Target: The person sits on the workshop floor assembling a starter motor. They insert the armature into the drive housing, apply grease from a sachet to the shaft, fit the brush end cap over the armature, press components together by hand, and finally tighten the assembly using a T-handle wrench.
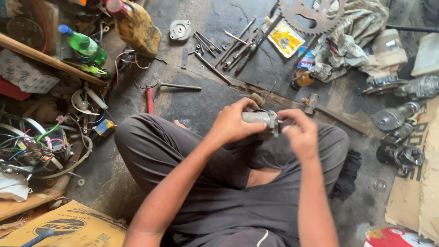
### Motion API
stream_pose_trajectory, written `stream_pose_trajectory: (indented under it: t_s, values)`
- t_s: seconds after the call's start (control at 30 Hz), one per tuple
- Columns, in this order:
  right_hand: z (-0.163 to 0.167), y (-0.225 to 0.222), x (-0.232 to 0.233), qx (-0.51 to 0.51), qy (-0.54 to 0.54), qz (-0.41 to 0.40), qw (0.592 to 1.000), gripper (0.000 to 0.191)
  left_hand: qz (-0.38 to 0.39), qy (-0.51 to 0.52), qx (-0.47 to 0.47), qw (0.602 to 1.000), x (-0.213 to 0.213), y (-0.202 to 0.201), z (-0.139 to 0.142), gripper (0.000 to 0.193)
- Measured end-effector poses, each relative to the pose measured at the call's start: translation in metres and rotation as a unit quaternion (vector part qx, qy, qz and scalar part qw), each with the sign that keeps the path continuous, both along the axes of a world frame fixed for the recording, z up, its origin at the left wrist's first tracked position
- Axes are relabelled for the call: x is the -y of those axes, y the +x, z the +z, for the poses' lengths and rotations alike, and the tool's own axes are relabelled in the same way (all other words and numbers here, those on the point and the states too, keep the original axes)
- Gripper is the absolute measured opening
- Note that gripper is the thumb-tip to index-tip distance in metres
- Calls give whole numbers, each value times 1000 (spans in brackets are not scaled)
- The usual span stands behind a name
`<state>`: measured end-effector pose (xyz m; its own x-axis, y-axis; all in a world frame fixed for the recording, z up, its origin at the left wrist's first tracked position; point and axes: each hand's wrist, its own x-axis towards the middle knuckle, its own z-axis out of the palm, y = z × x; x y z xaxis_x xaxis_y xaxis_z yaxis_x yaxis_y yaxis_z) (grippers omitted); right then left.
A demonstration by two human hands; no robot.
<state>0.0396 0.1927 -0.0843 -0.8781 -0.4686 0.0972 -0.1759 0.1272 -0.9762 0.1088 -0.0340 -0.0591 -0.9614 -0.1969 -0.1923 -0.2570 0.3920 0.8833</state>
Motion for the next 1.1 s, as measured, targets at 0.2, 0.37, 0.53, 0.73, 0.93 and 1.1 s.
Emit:
stream_pose_trajectory:
  t_s: [0.2,0.37,0.53,0.73,0.93,1.1]
  values:
    - [-23,-93,62,-30,99,74,992,19,23,24,-22,999,-10,6,3,52]
    - [-67,-141,181,-220,209,234,924,16,31,24,-54,998,-19,9,3,48]
    - [-116,-164,266,-359,249,281,854,26,39,45,-55,997,-25,15,6,48]
    - [-147,-169,297,-466,297,289,782,9,34,43,-33,998,-26,20,13,49]
    - [-135,-167,279,-528,254,350,731,7,17,41,-12,999,-20,22,21,48]
    - [-91,-141,224,-351,135,301,876,16,-4,58,15,998,-5,19,25,47]
